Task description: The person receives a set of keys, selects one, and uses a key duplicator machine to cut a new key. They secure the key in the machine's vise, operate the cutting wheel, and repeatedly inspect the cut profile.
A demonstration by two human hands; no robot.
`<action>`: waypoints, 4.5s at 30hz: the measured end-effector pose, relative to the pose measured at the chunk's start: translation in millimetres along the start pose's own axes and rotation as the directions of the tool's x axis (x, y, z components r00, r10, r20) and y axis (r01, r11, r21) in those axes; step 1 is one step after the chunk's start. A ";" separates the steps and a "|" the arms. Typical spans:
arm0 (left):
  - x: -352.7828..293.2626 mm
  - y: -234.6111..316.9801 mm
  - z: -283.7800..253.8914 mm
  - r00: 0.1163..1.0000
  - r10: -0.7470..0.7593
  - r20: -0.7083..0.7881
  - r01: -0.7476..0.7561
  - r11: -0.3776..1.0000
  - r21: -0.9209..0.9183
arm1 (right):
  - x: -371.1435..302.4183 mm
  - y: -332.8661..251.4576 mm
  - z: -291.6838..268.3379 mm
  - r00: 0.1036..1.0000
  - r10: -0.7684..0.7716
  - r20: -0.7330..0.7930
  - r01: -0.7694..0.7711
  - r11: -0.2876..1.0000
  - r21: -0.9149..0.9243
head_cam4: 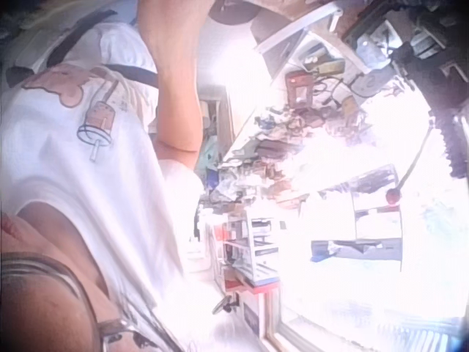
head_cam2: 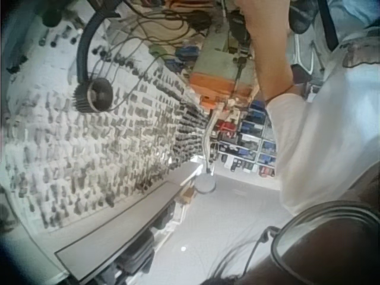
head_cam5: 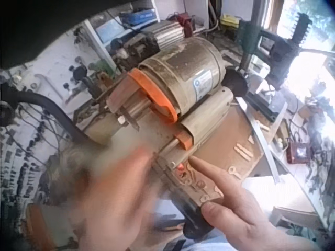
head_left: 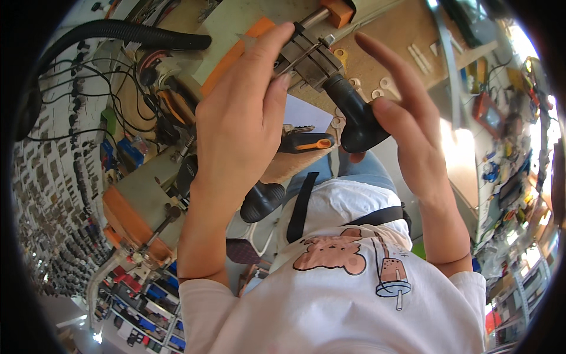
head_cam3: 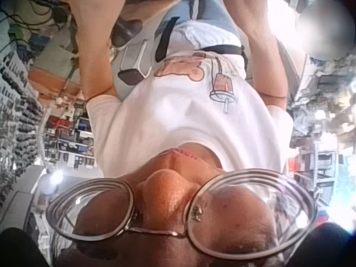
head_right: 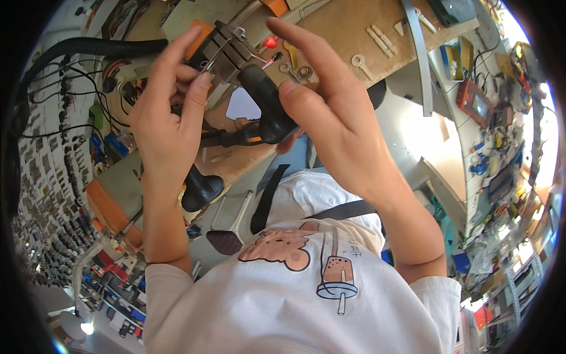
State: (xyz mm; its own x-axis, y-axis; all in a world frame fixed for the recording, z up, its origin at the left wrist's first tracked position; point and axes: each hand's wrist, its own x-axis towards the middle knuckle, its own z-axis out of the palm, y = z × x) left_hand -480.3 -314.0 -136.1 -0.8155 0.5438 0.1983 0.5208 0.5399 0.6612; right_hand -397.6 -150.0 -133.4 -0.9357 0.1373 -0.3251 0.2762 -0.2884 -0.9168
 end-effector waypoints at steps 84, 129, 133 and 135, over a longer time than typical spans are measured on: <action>-89.8 24.4 -50.0 0.660 -0.392 -0.641 0.347 0.916 -0.203 | 125.1 -55.7 -94.9 0.829 -0.454 -0.327 0.143 0.738 -0.660; -65.7 6.7 -67.6 0.652 -0.488 -0.580 0.365 0.873 -0.323 | 44.1 35.2 19.3 0.938 0.049 0.344 0.268 0.530 -0.805; -65.1 1.1 -65.0 0.682 -0.440 -0.585 0.313 0.897 -0.310 | 39.1 34.0 27.5 0.953 0.011 0.302 0.241 0.578 -0.779; -65.3 0.2 -65.3 0.690 -0.446 -0.571 0.313 0.894 -0.319 | 38.7 33.7 25.9 0.968 0.005 0.252 0.204 0.573 -0.794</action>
State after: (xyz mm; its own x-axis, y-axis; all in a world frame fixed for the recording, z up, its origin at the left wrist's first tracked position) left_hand -443.5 -391.4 -101.6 -0.9387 -0.2319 0.2550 0.1296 0.4480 0.8846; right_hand -430.2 -178.9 -170.8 -0.9595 -0.1072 -0.2606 0.1419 0.6153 -0.7754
